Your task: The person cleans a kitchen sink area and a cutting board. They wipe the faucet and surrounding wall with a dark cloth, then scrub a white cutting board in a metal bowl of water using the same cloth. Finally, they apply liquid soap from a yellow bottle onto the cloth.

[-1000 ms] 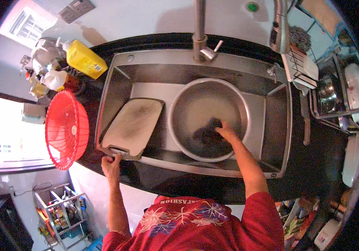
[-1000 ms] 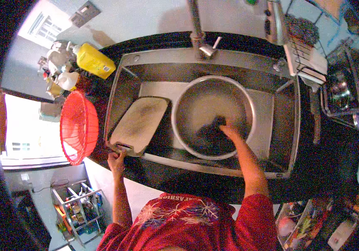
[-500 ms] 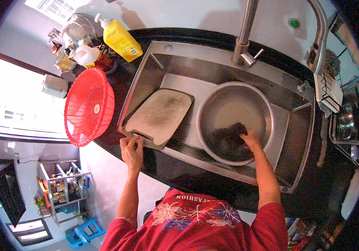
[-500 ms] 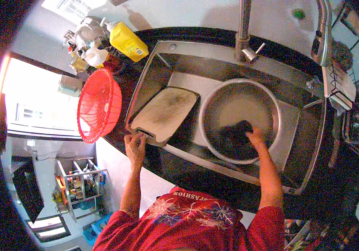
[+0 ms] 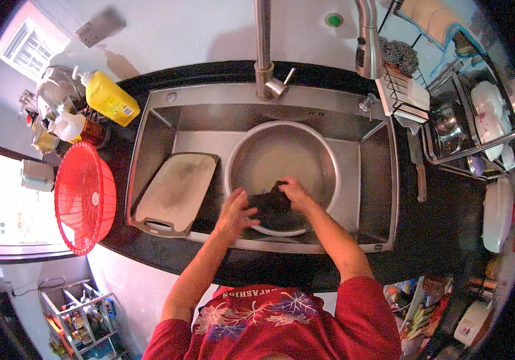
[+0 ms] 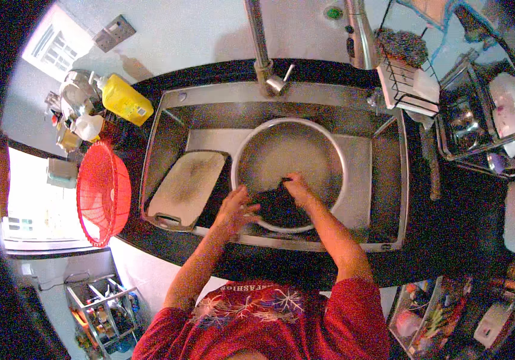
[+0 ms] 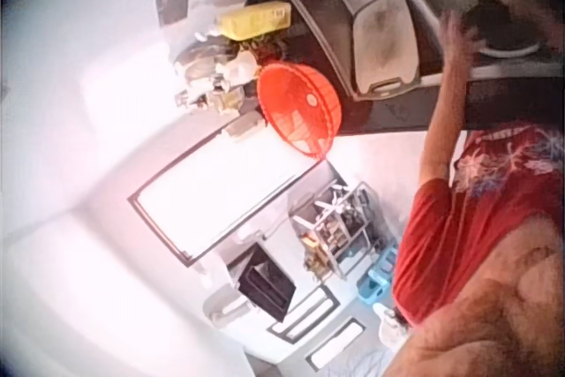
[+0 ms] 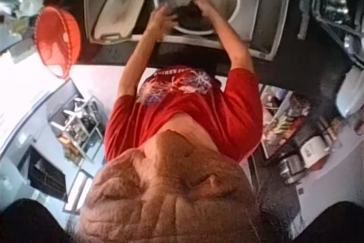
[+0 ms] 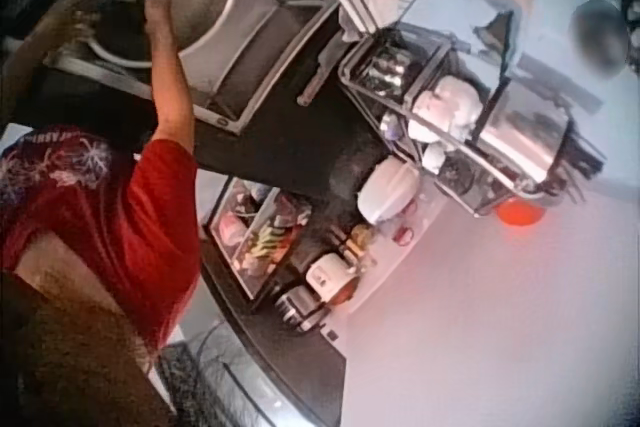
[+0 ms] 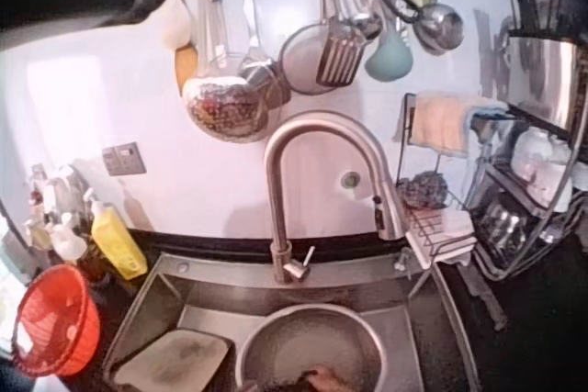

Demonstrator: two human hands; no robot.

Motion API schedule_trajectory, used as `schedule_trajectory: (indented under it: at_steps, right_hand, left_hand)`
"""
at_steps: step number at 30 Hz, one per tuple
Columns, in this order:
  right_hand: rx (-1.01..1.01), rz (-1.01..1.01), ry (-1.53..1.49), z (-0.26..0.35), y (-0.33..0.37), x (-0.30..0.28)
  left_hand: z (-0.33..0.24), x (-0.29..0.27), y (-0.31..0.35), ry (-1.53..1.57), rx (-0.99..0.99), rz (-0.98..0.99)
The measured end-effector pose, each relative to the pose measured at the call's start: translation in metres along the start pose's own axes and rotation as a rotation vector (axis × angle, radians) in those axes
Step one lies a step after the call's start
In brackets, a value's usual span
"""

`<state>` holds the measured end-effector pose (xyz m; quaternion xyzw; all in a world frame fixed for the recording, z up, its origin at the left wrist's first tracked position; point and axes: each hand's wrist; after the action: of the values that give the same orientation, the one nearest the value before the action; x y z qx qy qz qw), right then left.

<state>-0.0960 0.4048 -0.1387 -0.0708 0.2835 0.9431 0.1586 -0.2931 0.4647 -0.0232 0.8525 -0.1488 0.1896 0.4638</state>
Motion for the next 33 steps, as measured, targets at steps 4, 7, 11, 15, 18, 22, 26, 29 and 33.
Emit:
schedule_trajectory:
  at_steps: [4,7,11,15,18,22,26,29,33]
  right_hand:
    - [-0.188,-0.032,-0.215,0.059,0.043,0.020]
    - [-0.544,-0.265,0.214,0.108,0.093,0.039]
    - [-0.748,-0.500,0.536,0.139,0.124,0.047]
    - [-0.564,-0.543,0.621,0.124,0.086,0.048]
    - [-0.429,-0.722,0.576,0.109,0.029,0.043]
    - [-0.310,-0.693,0.613,0.063,-0.007,-0.003]
    - [-0.137,-0.752,0.936,-0.048,-0.029,-0.032]
    - [-0.019,-0.762,0.886,-0.038,-0.024,-0.032]
    - [-0.356,-0.268,0.599,-0.046,-0.032,0.005]
  left_hand:
    - [0.025,0.024,-0.042,0.245,-0.303,0.074]
    - [0.064,-0.021,-0.116,0.414,-0.127,0.400]
    - [0.075,-0.031,-0.150,-0.431,0.398,0.388]
    - [0.042,0.044,-0.080,-1.342,0.581,0.107]
    - [0.047,0.053,-0.082,-0.063,0.066,0.193]
    - [0.056,0.061,-0.075,0.190,0.002,-0.031]
    - [0.047,0.024,-0.079,-0.078,0.073,-0.130]
    - [0.054,-0.006,-0.098,0.065,-0.102,-0.111]
    - [0.054,0.010,-0.104,0.179,-0.397,0.059]
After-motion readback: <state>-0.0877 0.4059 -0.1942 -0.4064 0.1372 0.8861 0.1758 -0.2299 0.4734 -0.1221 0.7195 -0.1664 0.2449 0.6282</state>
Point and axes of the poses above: each hand's wrist, its own y-axis away from the middle knuckle, its own x-axis out of the palm, z = x × y, and after that the axes turned 15 degrees about y, right-handed
